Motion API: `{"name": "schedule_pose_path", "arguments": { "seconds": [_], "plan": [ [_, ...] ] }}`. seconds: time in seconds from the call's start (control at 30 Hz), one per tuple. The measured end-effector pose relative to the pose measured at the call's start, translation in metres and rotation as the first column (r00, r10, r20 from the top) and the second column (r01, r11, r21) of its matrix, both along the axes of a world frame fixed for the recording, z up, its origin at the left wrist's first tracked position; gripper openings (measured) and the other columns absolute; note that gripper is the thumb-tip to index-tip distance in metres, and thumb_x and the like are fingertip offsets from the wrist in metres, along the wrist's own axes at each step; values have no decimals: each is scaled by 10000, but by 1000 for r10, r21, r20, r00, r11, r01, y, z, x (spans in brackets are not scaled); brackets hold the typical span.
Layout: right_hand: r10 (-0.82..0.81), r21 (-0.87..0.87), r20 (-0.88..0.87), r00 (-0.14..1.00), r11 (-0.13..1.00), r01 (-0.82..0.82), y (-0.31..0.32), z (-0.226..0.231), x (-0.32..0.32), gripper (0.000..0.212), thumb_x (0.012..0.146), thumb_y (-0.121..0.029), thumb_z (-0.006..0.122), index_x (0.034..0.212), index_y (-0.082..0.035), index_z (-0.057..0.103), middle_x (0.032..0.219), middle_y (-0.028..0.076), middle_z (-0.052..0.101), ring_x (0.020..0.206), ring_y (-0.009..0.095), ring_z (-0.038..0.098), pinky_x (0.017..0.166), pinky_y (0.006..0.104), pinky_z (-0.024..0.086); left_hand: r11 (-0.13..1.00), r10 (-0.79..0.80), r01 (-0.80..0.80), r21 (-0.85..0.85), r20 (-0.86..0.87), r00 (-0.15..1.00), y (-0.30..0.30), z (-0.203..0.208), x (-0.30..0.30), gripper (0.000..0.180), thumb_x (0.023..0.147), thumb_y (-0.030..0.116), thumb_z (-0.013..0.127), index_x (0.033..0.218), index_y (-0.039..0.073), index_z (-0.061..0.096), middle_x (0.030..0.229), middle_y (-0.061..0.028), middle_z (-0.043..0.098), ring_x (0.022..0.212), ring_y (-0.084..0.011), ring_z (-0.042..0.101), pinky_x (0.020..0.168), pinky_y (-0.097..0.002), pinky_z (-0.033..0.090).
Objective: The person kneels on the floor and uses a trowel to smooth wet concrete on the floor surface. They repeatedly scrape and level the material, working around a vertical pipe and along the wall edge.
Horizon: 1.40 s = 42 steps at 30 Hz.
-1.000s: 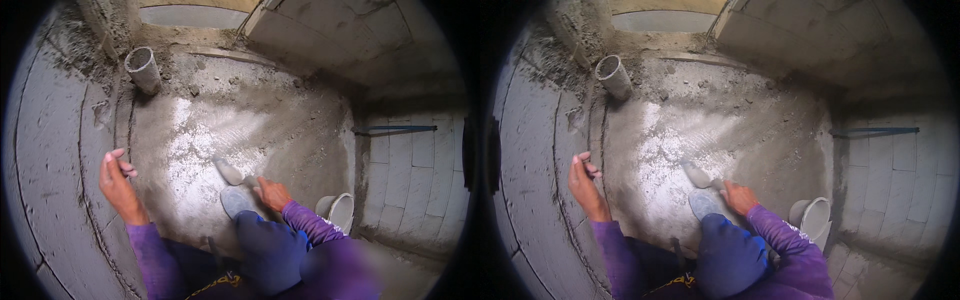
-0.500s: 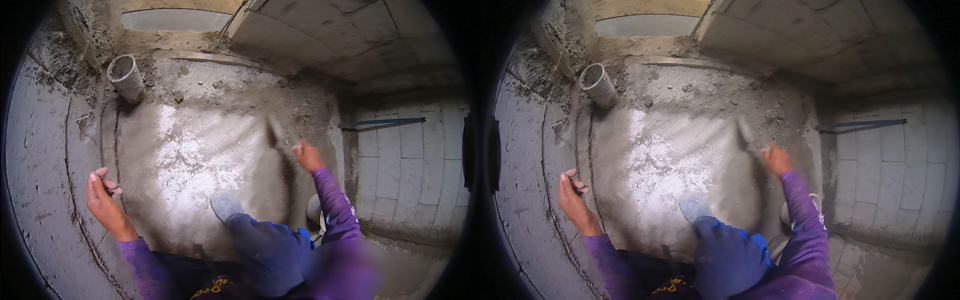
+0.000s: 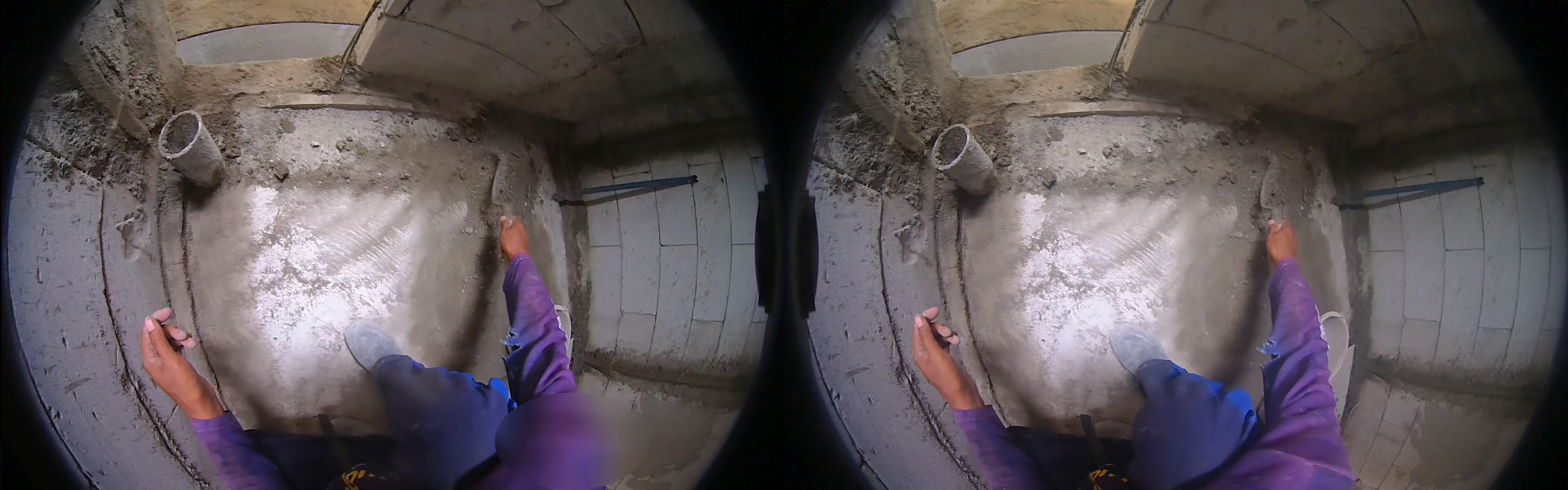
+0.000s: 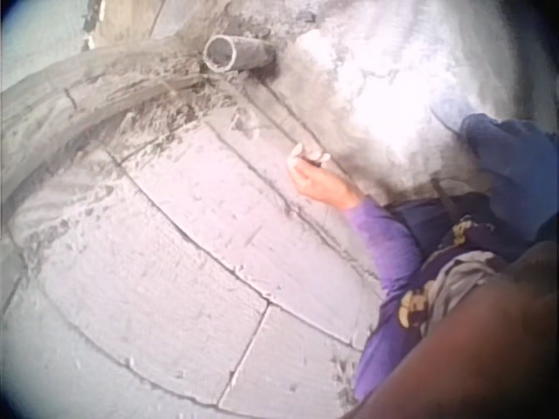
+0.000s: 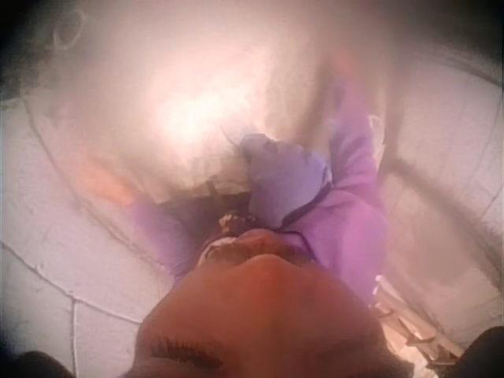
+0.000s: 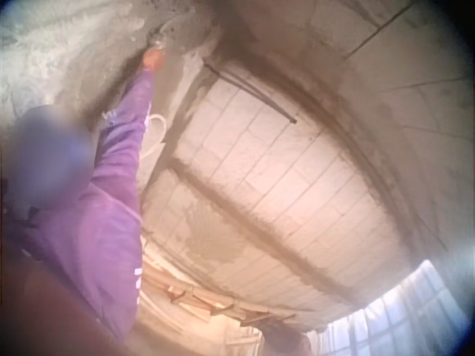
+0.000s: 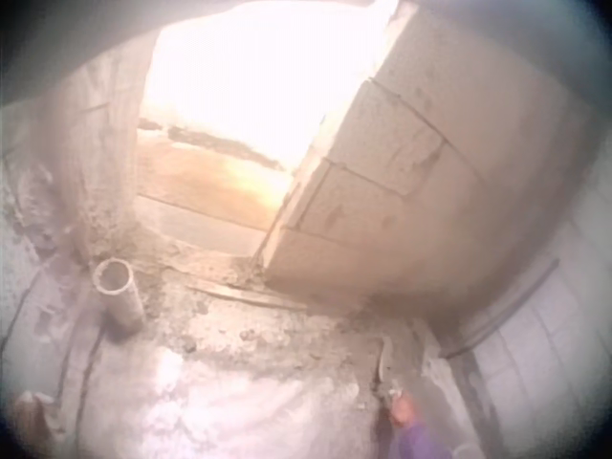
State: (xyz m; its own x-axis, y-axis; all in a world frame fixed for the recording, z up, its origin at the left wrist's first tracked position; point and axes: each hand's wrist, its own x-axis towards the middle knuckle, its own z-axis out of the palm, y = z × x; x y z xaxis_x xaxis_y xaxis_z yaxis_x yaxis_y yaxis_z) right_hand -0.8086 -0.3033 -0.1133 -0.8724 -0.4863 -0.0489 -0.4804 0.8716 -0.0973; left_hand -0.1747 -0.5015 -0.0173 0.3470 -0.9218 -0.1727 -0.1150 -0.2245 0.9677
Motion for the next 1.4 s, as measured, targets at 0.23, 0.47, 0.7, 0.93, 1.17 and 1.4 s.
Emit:
{"name": "schedule_pose_path", "arguments": {
  "seconds": [0.23, 0.47, 0.7, 0.93, 1.17, 1.4],
  "plan": [
    [429, -65, 507, 747, 884, -463, -73, 25, 218, 567, 971, -361, 651, 1380, 11, 526, 1116, 327, 694, 1033, 478, 685, 900, 533, 546, 1000, -12, 12, 2, 103, 995, -8, 0, -2, 369, 1112, 287, 456, 1045, 2, 681, 741, -1, 514, 671, -95, 495, 614, -255, 423],
    [677, -239, 502, 539, 707, -665, -160, -19, 309, 462, 994, -234, 594, 1373, 24, 536, 978, 291, 708, 911, 467, 690, 832, 524, 548, 999, -28, 25, 42, 68, 997, -11, -10, -3, 373, 1109, 288, 462, 1032, -5, 679, 734, -7, 519, 651, -93, 501, 602, -252, 424],
    [267, -290, 438, 858, 946, -146, -160, -63, 176, 492, 972, -317, 629, 1329, 18, 578, 997, 304, 716, 958, 440, 715, 854, 498, 564, 999, 15, -18, 37, 72, 997, -9, -11, 6, 389, 1112, 320, 468, 1058, -6, 674, 740, -1, 512, 660, -96, 495, 611, -255, 422],
    [-23, -306, 582, 813, 920, 245, -135, -1, 135, 501, 992, -262, 636, 1401, 16, 556, 895, 203, 707, 547, 216, 673, 513, 396, 555, 1000, 4, -5, 14, 97, 995, -9, -5, 10, 385, 1112, 328, 474, 1061, 0, 670, 738, 2, 498, 669, -94, 488, 620, -257, 422],
    [491, -75, 502, 713, 845, -529, -99, -6, 207, 591, 980, -399, 618, 1447, -42, 552, 1159, 325, 686, 1139, 472, 652, 1023, 508, 503, 999, -36, 33, 28, 81, 996, -18, -21, 5, 379, 1110, 321, 478, 1048, 1, 672, 741, 7, 498, 675, -87, 485, 617, -256, 422],
    [-90, -233, 569, 817, 936, 265, -83, 0, 49, 458, 994, -302, 634, 1370, -44, 586, 899, 171, 687, 648, 268, 692, 544, 430, 566, 999, -21, 18, 35, 94, 995, -13, -22, 13, 370, 1110, 304, 475, 1042, 1, 677, 735, 3, 504, 657, -91, 486, 602, -251, 412]
  ]
}}
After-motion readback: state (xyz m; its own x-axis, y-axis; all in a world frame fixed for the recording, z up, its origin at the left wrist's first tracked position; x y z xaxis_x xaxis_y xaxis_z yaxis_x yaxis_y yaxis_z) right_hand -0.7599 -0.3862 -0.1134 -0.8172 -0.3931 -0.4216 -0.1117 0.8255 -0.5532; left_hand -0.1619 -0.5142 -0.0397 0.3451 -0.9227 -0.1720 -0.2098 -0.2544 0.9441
